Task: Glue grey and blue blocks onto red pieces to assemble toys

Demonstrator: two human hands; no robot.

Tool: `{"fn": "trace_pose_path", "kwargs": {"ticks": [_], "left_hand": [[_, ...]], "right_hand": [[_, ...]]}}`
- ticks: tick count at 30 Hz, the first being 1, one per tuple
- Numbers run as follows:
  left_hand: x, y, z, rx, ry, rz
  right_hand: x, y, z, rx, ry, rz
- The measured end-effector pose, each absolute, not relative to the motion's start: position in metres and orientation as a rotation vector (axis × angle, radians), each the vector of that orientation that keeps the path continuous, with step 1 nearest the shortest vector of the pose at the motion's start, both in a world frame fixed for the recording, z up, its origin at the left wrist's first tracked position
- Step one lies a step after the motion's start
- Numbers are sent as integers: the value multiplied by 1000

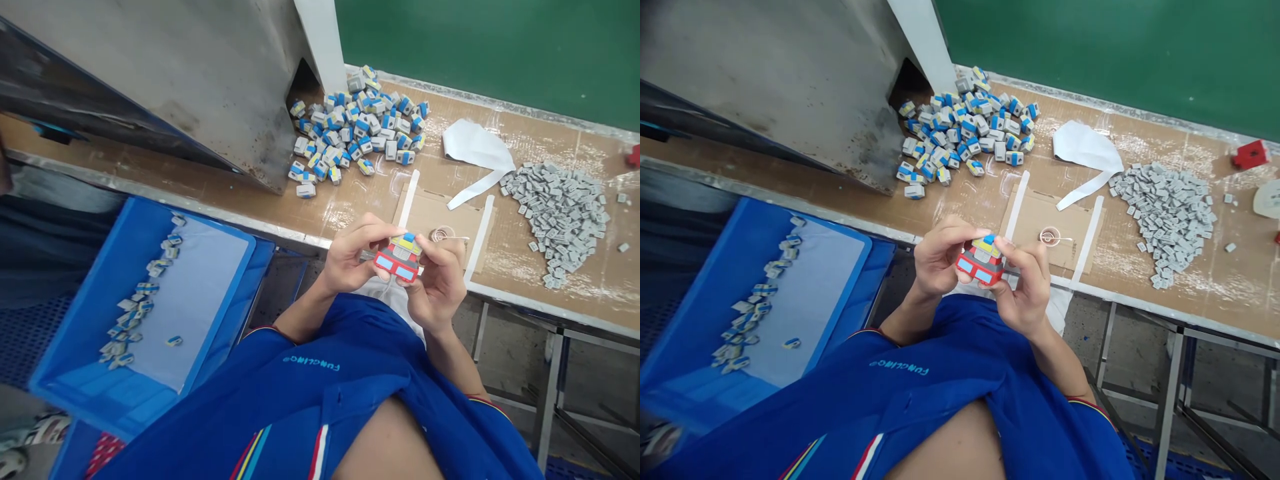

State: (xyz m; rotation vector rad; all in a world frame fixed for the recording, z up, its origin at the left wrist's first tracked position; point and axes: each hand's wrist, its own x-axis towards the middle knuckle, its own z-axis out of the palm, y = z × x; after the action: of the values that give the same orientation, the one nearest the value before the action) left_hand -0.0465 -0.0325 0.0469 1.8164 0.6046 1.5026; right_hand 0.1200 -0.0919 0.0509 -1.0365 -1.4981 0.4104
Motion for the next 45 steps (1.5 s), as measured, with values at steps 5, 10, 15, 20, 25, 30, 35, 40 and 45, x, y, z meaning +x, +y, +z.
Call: {"fn": "trace_pose_path", "kwargs": {"ticks": [5,10,15,20,25,30,35,40,45], "left_hand": [[-47,-30,48,1834,575,1510],[-46,-29,47,1821,556,1508],[-46,-27,45,1815,549,1482],[-48,-25,43,1794,562,1467],[-49,-26,43,1787,549,1470],[-49,-25,46,1770,527,1422],[-51,-24,43,1739,531,1371],[-59,-25,39,1653,541,1210],[-65,-25,40,1627,542,1150]], "right_hand": [[118,-92,48,-1047,-1479,400],[118,-92,46,-1066,-1458,415],[118,-92,41,-1100,-1444,437],[117,-91,39,-1130,-1441,436],[115,-90,40,-1089,-1439,467],[118,-89,45,-1106,-1513,365],[123,-87,45,-1114,-1553,308],[124,-84,42,-1081,-1582,315],[127,-81,43,-1043,-1621,280]]}}
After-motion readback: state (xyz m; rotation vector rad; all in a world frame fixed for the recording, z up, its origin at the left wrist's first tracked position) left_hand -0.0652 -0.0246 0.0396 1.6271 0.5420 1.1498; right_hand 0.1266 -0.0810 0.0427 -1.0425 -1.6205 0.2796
